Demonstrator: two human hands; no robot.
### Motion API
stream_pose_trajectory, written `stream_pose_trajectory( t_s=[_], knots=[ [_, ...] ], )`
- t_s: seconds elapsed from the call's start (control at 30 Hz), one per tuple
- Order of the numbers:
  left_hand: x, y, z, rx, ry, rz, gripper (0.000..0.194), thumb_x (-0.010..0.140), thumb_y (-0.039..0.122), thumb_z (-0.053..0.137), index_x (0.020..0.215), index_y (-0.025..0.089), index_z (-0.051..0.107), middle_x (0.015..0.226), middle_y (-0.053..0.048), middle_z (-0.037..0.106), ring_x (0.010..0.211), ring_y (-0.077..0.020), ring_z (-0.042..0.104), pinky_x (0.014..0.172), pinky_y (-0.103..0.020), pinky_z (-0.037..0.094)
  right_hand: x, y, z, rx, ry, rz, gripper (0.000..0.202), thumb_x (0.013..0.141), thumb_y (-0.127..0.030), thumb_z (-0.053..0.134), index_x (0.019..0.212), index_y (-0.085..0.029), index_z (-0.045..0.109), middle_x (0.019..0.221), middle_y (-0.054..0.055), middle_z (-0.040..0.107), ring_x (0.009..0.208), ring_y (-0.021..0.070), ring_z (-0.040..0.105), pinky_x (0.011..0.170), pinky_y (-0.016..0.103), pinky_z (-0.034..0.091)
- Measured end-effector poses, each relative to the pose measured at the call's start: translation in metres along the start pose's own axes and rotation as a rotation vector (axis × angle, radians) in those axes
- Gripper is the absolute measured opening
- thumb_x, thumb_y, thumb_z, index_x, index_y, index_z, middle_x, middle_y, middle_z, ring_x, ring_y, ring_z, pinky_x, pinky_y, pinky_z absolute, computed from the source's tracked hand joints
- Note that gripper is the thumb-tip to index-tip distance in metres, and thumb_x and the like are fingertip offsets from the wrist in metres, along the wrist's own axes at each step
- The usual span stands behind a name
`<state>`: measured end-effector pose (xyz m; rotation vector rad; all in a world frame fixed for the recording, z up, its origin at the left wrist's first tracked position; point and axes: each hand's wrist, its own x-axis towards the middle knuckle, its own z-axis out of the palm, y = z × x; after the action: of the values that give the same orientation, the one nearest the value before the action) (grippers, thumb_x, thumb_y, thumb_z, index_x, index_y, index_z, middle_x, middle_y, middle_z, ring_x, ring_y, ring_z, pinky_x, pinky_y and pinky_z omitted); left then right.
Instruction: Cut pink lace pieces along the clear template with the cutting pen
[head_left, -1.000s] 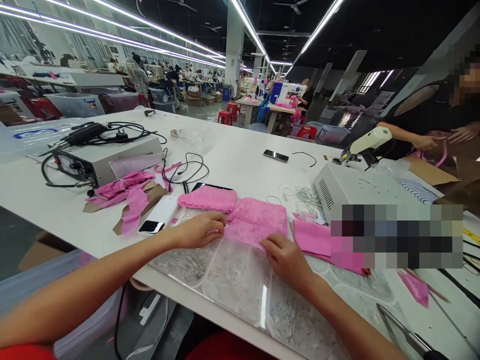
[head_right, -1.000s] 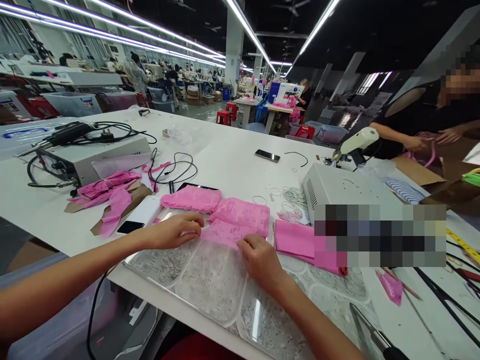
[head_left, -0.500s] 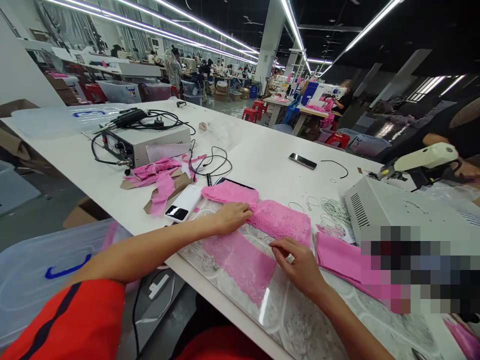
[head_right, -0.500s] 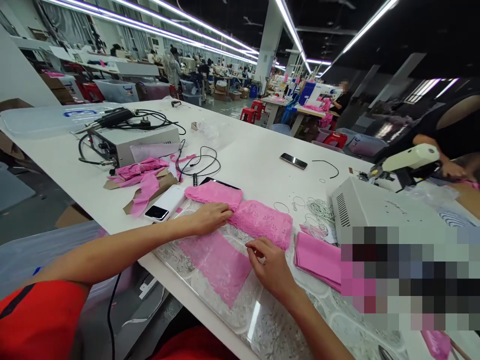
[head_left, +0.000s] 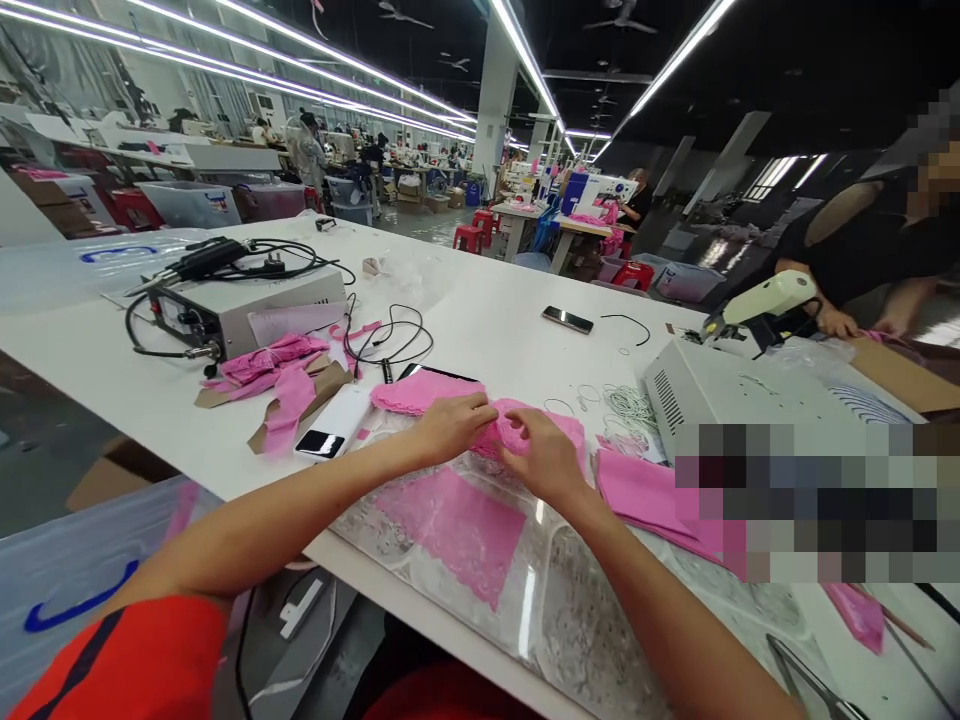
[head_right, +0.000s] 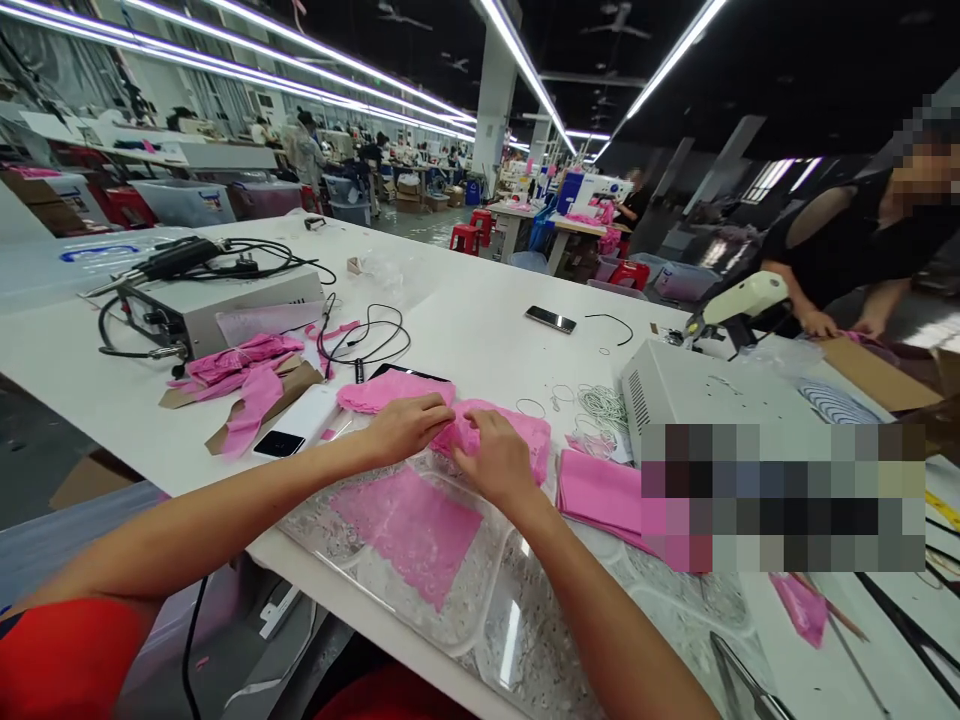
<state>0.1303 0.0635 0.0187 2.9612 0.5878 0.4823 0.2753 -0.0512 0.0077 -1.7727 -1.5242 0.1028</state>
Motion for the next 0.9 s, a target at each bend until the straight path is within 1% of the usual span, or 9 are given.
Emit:
stream_pose_trajectory(
  t_s=[0.17, 0.23, 0.37, 0.43, 0.5, 0.6, 0.7, 0.8, 0.9],
  knots=[
    [0.002, 0.018, 0.002, -0.049, 0.079, -0.129, 0.017, 0.097, 0.025, 0.043, 0.098, 0.017, 0.058, 0.095, -0.005, 0.062, 0.083, -0.0156, 0.060, 0.067, -0.025, 0.044, 0.027, -0.002, 0.004, 0.019, 0.043, 0.062, 0.015, 0.074, -0.018, 0.052, 0.079, -0.020, 0.066, 0.073, 0.002, 0.068, 0.065, 0.0153, 0.060, 0.064, 0.028, 0.045],
    [0.000, 0.032, 0.007, -0.071, 0.076, -0.184, 0.020, 0.095, 0.034, 0.048, 0.093, 0.016, 0.057, 0.092, -0.005, 0.062, 0.081, -0.0171, 0.061, 0.067, -0.027, 0.045, 0.028, 0.000, -0.004, 0.038, 0.099, 0.099, 0.015, 0.074, -0.020, 0.052, 0.079, -0.020, 0.065, 0.070, 0.001, 0.068, 0.064, 0.0150, 0.060, 0.065, 0.029, 0.046],
    [0.007, 0.068, 0.022, -0.105, 0.018, -0.231, 0.043, 0.086, 0.059, 0.055, 0.083, 0.016, 0.057, 0.087, -0.007, 0.062, 0.078, -0.0215, 0.061, 0.065, -0.031, 0.046, 0.023, 0.004, -0.026, 0.077, 0.233, 0.174, 0.013, 0.073, -0.025, 0.053, 0.078, -0.019, 0.063, 0.065, 0.001, 0.067, 0.061, 0.0157, 0.062, 0.064, 0.029, 0.048],
    [0.017, 0.084, 0.030, -0.108, -0.001, -0.241, 0.043, 0.088, 0.057, 0.053, 0.081, 0.015, 0.058, 0.085, -0.007, 0.061, 0.076, -0.0223, 0.062, 0.063, -0.032, 0.046, 0.017, 0.006, -0.040, 0.094, 0.300, 0.206, 0.013, 0.074, -0.028, 0.053, 0.079, -0.019, 0.061, 0.063, 0.001, 0.067, 0.059, 0.0159, 0.063, 0.063, 0.029, 0.049],
    [0.028, 0.097, 0.036, -0.101, -0.009, -0.232, 0.032, 0.092, 0.044, 0.051, 0.084, 0.015, 0.060, 0.085, -0.008, 0.060, 0.075, -0.0221, 0.062, 0.062, -0.032, 0.045, 0.006, 0.010, -0.057, 0.102, 0.374, 0.237, 0.014, 0.075, -0.031, 0.054, 0.080, -0.019, 0.059, 0.063, 0.001, 0.067, 0.058, 0.0160, 0.064, 0.062, 0.028, 0.050],
    [0.038, 0.112, 0.041, -0.081, -0.018, -0.150, 0.015, 0.090, 0.025, 0.050, 0.088, 0.015, 0.061, 0.090, -0.010, 0.059, 0.080, -0.0232, 0.061, 0.064, -0.032, 0.046, -0.025, 0.022, -0.088, 0.087, 0.487, 0.306, 0.020, 0.080, -0.038, 0.052, 0.080, -0.019, 0.058, 0.065, 0.003, 0.068, 0.057, 0.0168, 0.066, 0.059, 0.028, 0.051],
    [0.031, 0.124, 0.042, -0.067, -0.045, 0.035, 0.010, 0.086, 0.020, 0.054, 0.088, 0.014, 0.062, 0.094, -0.011, 0.060, 0.089, -0.0255, 0.059, 0.074, -0.036, 0.047, -0.074, 0.040, -0.114, 0.033, 0.555, 0.415, 0.029, 0.084, -0.045, 0.050, 0.076, -0.018, 0.058, 0.060, 0.003, 0.067, 0.051, 0.0169, 0.064, 0.055, 0.027, 0.049],
    [0.012, 0.135, 0.046, -0.076, -0.100, 0.266, 0.009, 0.085, 0.016, 0.054, 0.087, 0.016, 0.063, 0.092, -0.010, 0.062, 0.088, -0.0241, 0.057, 0.081, -0.039, 0.045, -0.132, 0.055, -0.126, -0.036, 0.517, 0.510, 0.034, 0.083, -0.047, 0.052, 0.065, -0.019, 0.059, 0.052, 0.002, 0.062, 0.044, 0.0156, 0.059, 0.051, 0.027, 0.045],
    [-0.010, 0.143, 0.053, -0.103, -0.146, 0.447, 0.016, 0.090, 0.012, 0.048, 0.091, 0.017, 0.063, 0.088, -0.008, 0.063, 0.082, -0.0207, 0.056, 0.085, -0.039, 0.044, -0.182, 0.061, -0.125, -0.076, 0.429, 0.574, 0.035, 0.080, -0.048, 0.053, 0.063, -0.019, 0.063, 0.052, 0.001, 0.061, 0.044, 0.0144, 0.054, 0.050, 0.027, 0.042]
  ],
)
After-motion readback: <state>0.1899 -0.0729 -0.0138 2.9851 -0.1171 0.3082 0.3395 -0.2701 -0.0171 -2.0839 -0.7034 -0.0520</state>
